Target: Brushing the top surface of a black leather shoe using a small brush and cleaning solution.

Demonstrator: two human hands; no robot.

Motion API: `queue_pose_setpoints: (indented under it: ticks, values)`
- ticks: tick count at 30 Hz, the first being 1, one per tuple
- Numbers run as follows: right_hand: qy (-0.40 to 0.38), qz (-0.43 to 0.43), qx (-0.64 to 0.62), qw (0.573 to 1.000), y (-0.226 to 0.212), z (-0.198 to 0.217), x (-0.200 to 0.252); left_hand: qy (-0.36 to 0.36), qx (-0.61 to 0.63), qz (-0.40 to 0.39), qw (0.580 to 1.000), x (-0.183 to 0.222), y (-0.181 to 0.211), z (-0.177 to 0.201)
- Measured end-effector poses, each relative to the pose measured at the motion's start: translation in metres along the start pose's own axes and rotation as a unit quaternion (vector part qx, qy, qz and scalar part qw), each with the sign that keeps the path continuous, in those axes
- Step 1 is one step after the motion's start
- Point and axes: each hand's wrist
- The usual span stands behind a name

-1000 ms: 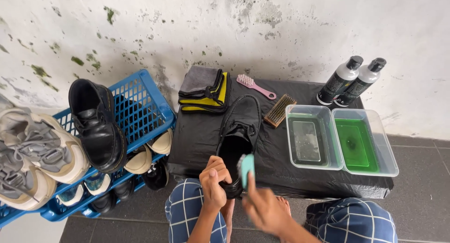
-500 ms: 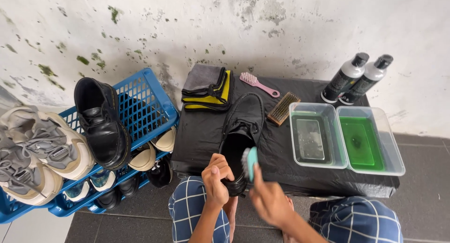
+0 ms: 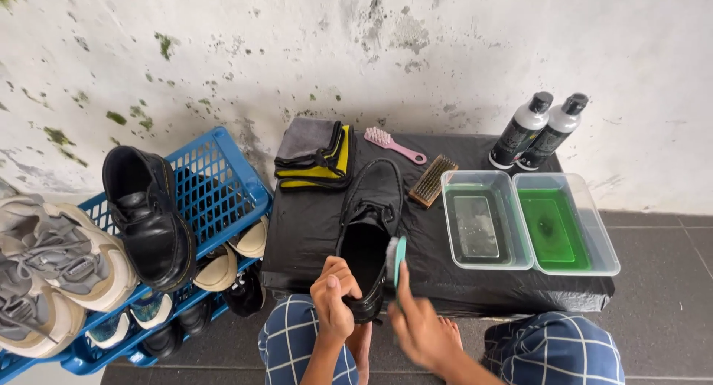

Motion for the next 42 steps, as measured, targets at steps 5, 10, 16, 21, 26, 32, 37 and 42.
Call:
queue_pose_setpoints:
  ticks: [5,10,16,21,26,32,37,42]
  values:
    - [-0.007,-0.073,0.056,0.996,0.003,-0.018,0.007,-0.004,-0.004,0.011,1.000,0.001,-0.002,0.001]
    - [0.026,-0.078,0.075,0.994,-0.012,-0.003,-0.007,-0.006,-0.004,-0.004,1.000,0.000,-0.001,0.000]
    - [-0.096,-0.306,-0.055,0.946,-0.034,0.012,-0.018,0.005,0.007,0.015,1.000,-0.001,-0.006,0.001]
    - [0.032,-0.296,-0.183,0.937,-0.037,0.034,-0.067,-0.005,0.016,0.002,1.000,0.000,-0.007,0.000]
    - [-0.149,-0.373,-0.061,0.914,-0.111,0.044,-0.034,-0.013,0.019,0.017,1.000,0.003,-0.007,0.007]
    - [0.067,-0.300,-0.250,0.918,-0.050,0.028,-0.061,-0.014,0.015,0.006,1.000,0.001,-0.007,0.009]
    - [-0.077,-0.338,-0.241,0.906,-0.059,0.023,-0.029,-0.026,0.008,0.003,1.000,-0.013,-0.008,0.024]
    - [-0.068,-0.248,-0.235,0.937,-0.048,0.059,-0.027,-0.078,-0.255,-0.017,0.964,-0.040,-0.019,0.073]
Point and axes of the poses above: each hand's wrist, its own x-axis away from the middle knuckle, its own z-axis out of the back of the hand, y = z × x
